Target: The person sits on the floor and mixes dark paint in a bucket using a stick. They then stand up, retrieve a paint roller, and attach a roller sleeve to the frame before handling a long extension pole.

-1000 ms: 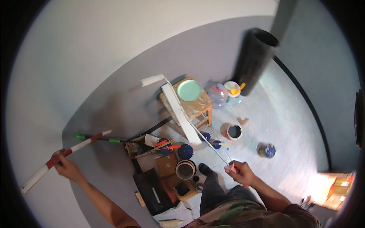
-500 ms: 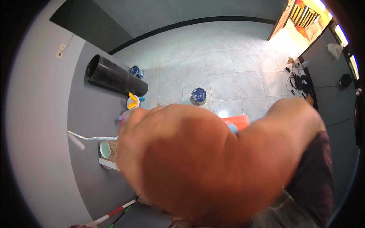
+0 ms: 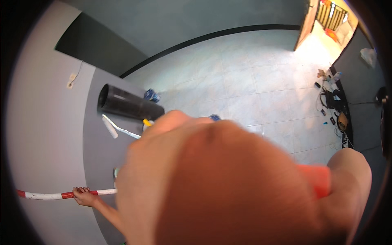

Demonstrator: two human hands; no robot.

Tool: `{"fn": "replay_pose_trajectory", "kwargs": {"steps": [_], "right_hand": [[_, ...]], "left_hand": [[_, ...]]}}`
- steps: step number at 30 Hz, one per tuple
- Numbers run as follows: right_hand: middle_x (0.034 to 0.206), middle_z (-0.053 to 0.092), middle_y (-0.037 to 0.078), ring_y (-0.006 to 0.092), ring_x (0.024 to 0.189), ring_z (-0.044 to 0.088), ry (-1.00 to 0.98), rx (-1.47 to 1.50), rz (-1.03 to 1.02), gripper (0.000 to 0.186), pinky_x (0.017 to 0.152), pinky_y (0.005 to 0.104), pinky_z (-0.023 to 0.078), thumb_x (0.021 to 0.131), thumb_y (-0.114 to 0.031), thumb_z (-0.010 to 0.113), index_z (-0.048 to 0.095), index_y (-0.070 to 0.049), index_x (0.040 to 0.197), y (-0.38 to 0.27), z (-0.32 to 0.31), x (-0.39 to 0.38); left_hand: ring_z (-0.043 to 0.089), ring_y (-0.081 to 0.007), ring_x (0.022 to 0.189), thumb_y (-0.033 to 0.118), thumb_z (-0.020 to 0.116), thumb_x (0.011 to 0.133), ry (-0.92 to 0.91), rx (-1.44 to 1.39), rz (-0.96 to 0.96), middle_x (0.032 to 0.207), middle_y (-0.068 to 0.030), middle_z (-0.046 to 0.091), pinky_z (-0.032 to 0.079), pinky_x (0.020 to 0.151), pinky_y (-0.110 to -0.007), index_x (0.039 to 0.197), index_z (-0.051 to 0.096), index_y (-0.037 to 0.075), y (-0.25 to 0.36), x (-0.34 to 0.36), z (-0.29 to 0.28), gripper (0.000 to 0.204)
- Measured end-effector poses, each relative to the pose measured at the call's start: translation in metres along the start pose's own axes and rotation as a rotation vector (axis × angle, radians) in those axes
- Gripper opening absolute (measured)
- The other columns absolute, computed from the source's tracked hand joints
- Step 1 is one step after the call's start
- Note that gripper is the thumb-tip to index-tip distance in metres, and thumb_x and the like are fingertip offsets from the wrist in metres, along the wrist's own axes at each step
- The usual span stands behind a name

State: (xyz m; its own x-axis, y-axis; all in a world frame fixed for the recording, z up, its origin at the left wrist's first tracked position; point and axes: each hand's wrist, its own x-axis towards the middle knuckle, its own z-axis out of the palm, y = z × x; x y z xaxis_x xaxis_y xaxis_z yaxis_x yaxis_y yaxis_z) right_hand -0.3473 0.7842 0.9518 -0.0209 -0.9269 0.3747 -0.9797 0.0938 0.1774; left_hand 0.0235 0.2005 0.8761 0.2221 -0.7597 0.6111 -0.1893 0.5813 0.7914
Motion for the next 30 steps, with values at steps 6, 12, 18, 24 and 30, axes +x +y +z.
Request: {"fn": "replay_pose_trajectory", "kwargs": {"steps": [6, 12, 18, 24, 30], "right_hand": [[0.096, 0.065, 0.017, 0.0316, 0.088, 0.068, 0.090, 0.131, 0.044, 0.032, 0.074, 0.0402, 0.056, 0.091, -0.020, 0.070, 0.061, 0.001, 0.113, 0.133, 0.021, -0.043], [0.080, 0.063, 0.021, 0.0443, 0.078, 0.063, -0.070, 0.603, 0.856, 0.040, 0.071, 0.0523, 0.051, 0.099, -0.036, 0.070, 0.061, 0.001, 0.087, 0.238, 0.089, -0.144], [0.068, 0.055, 0.015, 0.0196, 0.058, 0.052, 0.123, 0.824, 1.046, 0.024, 0.056, 0.0356, 0.043, 0.084, -0.015, 0.085, 0.067, 0.000, 0.089, 0.245, 0.161, -0.299], [0.067, 0.059, 0.010, 0.0164, 0.057, 0.053, 0.210, 0.872, 1.058, 0.023, 0.054, 0.0339, 0.044, 0.083, -0.013, 0.086, 0.067, -0.002, 0.086, 0.246, 0.197, -0.369], [0.074, 0.064, 0.012, 0.0215, 0.062, 0.058, 0.182, 0.883, 0.972, 0.023, 0.059, 0.0340, 0.047, 0.084, -0.014, 0.086, 0.069, -0.002, 0.092, 0.310, 0.218, -0.449]], "left_hand": [[0.038, -0.0144, 0.054, 0.048, 0.073, 0.099, 0.054, -0.152, -0.216, 0.062, -0.0006, 0.038, 0.037, 0.050, -0.030, 0.065, 0.041, 0.010, 0.140, -0.201, 0.205, 0.060], [0.041, -0.0073, 0.056, 0.039, 0.081, 0.095, -0.183, -0.076, -0.404, 0.063, 0.0039, 0.047, 0.033, 0.051, -0.027, 0.066, 0.051, 0.013, 0.145, -0.286, 0.299, 0.049], [0.047, -0.0009, 0.058, 0.033, 0.080, 0.097, -0.636, -0.465, -0.282, 0.103, -0.0053, 0.075, 0.031, 0.050, -0.020, 0.125, 0.073, 0.000, 0.262, -0.404, 0.455, 0.044], [0.048, -0.0020, 0.055, 0.042, 0.083, 0.093, -0.782, -0.537, -0.259, 0.104, -0.0081, 0.075, 0.034, 0.048, -0.020, 0.120, 0.075, 0.000, 0.425, -0.482, 0.512, 0.051], [0.042, -0.0015, 0.048, 0.036, 0.075, 0.101, -0.839, -0.509, -0.364, 0.063, 0.0029, 0.058, 0.031, 0.046, -0.020, 0.097, 0.075, 0.005, 0.492, -0.552, 0.536, 0.031]]}}
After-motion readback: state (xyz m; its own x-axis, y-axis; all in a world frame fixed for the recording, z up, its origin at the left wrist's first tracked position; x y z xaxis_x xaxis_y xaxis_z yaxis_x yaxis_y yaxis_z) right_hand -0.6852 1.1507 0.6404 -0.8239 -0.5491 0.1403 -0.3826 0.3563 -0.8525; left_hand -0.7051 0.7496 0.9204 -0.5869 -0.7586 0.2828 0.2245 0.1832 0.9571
